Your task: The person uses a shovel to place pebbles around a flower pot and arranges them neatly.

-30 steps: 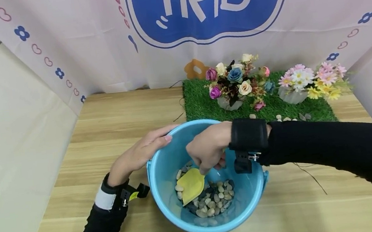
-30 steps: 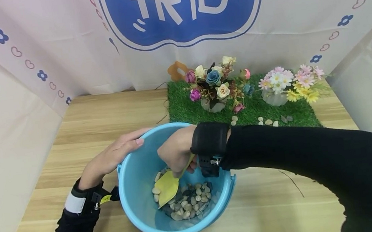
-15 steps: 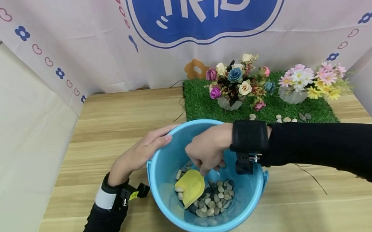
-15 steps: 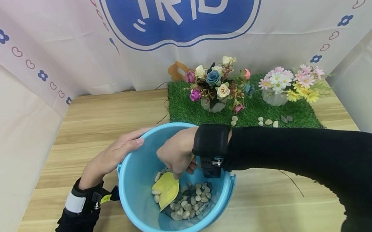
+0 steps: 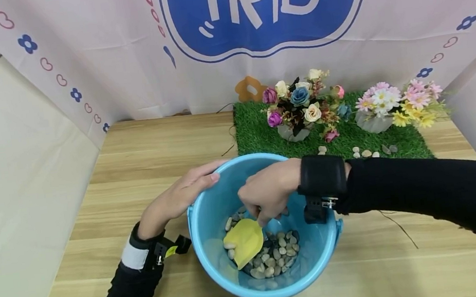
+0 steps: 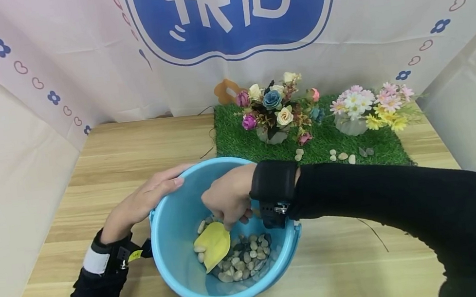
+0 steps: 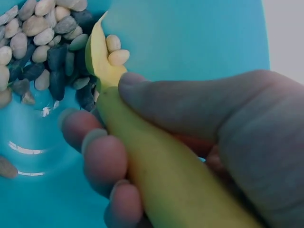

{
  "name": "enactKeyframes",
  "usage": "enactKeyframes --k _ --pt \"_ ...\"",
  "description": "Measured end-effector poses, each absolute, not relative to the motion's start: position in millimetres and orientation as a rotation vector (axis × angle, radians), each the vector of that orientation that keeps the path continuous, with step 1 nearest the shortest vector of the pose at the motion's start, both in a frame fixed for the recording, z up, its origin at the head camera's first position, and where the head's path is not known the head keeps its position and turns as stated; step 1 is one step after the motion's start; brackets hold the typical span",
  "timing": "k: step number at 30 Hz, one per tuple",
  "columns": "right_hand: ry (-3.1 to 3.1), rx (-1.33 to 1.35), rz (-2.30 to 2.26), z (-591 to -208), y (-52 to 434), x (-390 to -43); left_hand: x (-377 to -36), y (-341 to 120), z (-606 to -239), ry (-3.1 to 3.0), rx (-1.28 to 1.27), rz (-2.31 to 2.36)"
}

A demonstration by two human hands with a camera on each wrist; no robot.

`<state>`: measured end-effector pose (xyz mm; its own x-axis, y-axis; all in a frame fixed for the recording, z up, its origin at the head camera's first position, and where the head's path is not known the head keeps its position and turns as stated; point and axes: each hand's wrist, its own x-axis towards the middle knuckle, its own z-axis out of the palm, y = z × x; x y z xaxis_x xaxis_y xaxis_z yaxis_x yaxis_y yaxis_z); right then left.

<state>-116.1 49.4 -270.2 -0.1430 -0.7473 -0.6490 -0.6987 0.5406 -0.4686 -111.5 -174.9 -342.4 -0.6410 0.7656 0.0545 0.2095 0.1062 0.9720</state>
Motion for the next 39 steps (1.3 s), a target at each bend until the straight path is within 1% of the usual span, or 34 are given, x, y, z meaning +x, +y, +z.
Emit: enactKeyframes --k 7,15,25,39 --pt "1.794 -1.201 -0.148 -266.7 55.8 -124.0 -110.7 -173.9 -341.3 1.931 0.951 1.550" --pt "1.715 -1.288 -0.196 -255.2 65.3 -128.9 -110.7 -173.6 -341.5 1.915 0.942 1.551" --pt "1.663 -1.290 -0.309 -240.4 80.6 -133.6 -112.1 -172.4 -342.2 1.899 0.948 1.555" --pt "1.564 -1.309 -0.457 -236.2 97.0 -139.6 -111.6 -173.9 -341.9 1.918 0.945 1.551"
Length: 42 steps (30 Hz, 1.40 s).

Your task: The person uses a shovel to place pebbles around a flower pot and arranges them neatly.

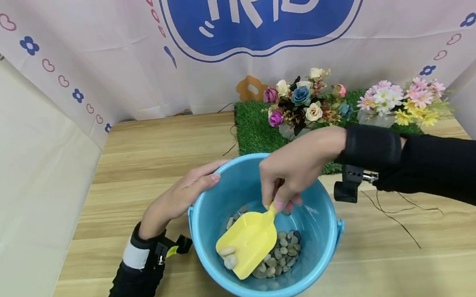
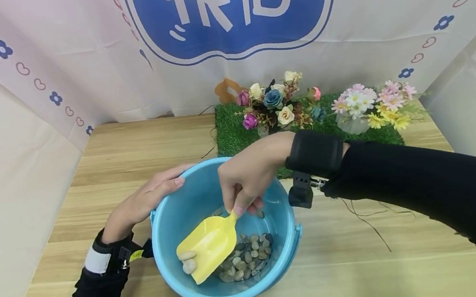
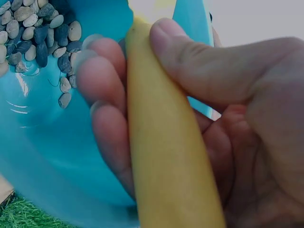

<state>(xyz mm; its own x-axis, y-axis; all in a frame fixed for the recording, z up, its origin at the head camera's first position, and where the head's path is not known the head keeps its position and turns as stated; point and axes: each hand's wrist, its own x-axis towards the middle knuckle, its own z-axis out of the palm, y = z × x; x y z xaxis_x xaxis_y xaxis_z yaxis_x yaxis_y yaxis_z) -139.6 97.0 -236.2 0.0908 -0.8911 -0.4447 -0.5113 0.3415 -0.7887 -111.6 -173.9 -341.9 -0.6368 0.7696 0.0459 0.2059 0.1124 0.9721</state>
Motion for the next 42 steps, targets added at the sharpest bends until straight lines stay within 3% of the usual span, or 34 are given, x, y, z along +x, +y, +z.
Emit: enactKeyframes --k 28,42 --pt "1.830 -1.114 -0.642 -196.2 199.7 -163.0 -111.7 -175.1 -343.3 1.937 0.942 1.557" --pt "2.060 -0.920 -0.699 -212.7 268.9 -176.8 -111.5 -174.3 -341.5 1.915 0.926 1.571"
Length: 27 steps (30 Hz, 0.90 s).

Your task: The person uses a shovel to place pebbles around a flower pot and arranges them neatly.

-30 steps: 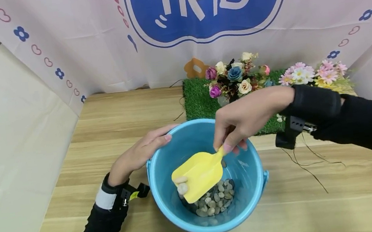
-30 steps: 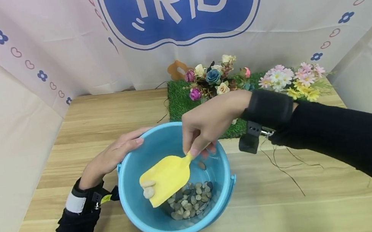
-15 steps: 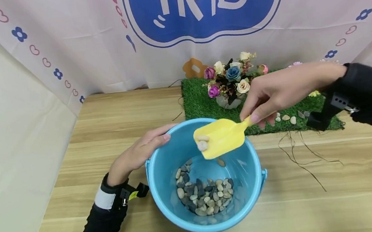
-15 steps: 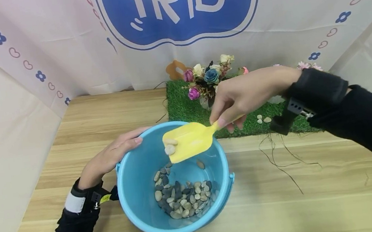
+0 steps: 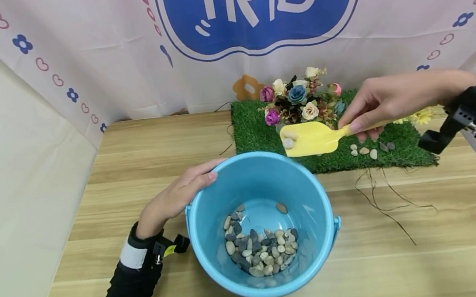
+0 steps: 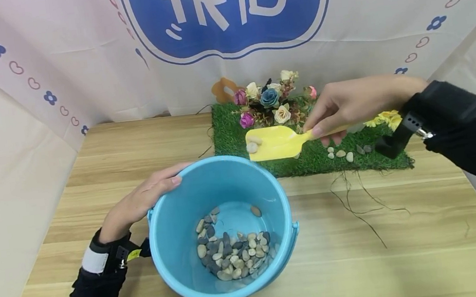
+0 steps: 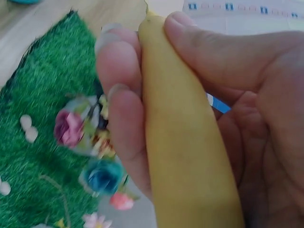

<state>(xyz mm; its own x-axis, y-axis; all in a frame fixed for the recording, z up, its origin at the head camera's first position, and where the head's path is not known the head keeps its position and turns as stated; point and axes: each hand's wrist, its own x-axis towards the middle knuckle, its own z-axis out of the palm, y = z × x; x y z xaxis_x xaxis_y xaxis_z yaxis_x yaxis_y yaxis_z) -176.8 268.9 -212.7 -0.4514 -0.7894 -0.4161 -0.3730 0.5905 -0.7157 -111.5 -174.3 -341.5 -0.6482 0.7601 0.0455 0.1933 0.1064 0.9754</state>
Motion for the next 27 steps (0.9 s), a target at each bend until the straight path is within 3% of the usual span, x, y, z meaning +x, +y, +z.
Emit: enactKeyframes --k 10,17,27 --pt "2.064 -0.857 -0.830 -268.7 309.7 -178.7 -112.0 -174.9 -343.4 1.926 0.959 1.565" --pt "2.087 -0.755 -0.857 -309.4 316.6 -171.6 -112.3 -175.1 -342.2 1.937 0.948 1.557" --pt "2.100 -0.524 -0.901 -338.1 316.1 -158.7 -112.6 -176.0 -344.2 1.934 0.955 1.556"
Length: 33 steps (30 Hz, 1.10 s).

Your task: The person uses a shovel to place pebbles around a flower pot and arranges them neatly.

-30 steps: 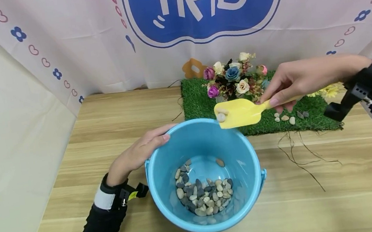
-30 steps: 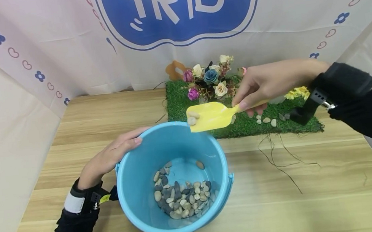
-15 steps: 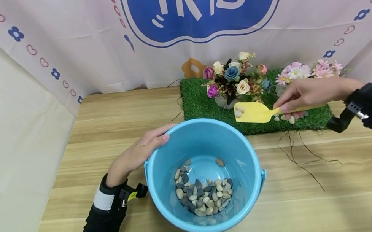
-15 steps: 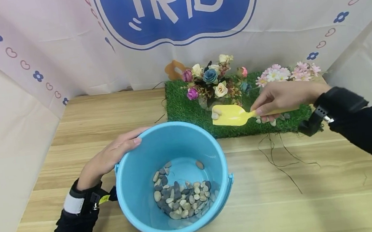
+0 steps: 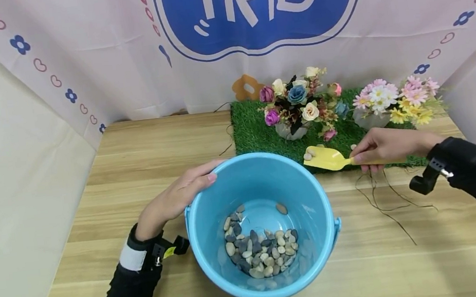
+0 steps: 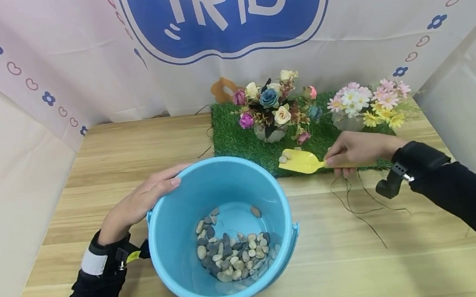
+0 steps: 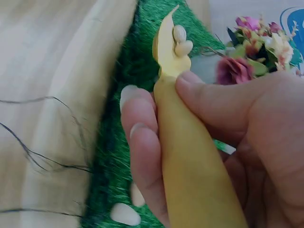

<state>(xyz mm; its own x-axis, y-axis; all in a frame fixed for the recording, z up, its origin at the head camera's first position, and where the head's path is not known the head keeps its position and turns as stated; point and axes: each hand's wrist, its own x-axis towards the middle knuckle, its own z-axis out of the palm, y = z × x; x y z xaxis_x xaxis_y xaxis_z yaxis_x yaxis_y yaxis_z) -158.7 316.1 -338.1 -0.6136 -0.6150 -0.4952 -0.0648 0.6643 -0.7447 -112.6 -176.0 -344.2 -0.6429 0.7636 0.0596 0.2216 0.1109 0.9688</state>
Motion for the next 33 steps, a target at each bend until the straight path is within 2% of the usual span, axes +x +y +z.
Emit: enactKeyframes --k 15,33 --pt "2.171 -0.387 -0.920 -337.3 294.1 -134.8 -112.0 -175.1 -344.2 1.919 0.931 1.583" --pt "2.175 -0.300 -0.654 -300.3 244.0 -150.3 -112.3 -175.2 -344.7 1.906 0.950 1.592"
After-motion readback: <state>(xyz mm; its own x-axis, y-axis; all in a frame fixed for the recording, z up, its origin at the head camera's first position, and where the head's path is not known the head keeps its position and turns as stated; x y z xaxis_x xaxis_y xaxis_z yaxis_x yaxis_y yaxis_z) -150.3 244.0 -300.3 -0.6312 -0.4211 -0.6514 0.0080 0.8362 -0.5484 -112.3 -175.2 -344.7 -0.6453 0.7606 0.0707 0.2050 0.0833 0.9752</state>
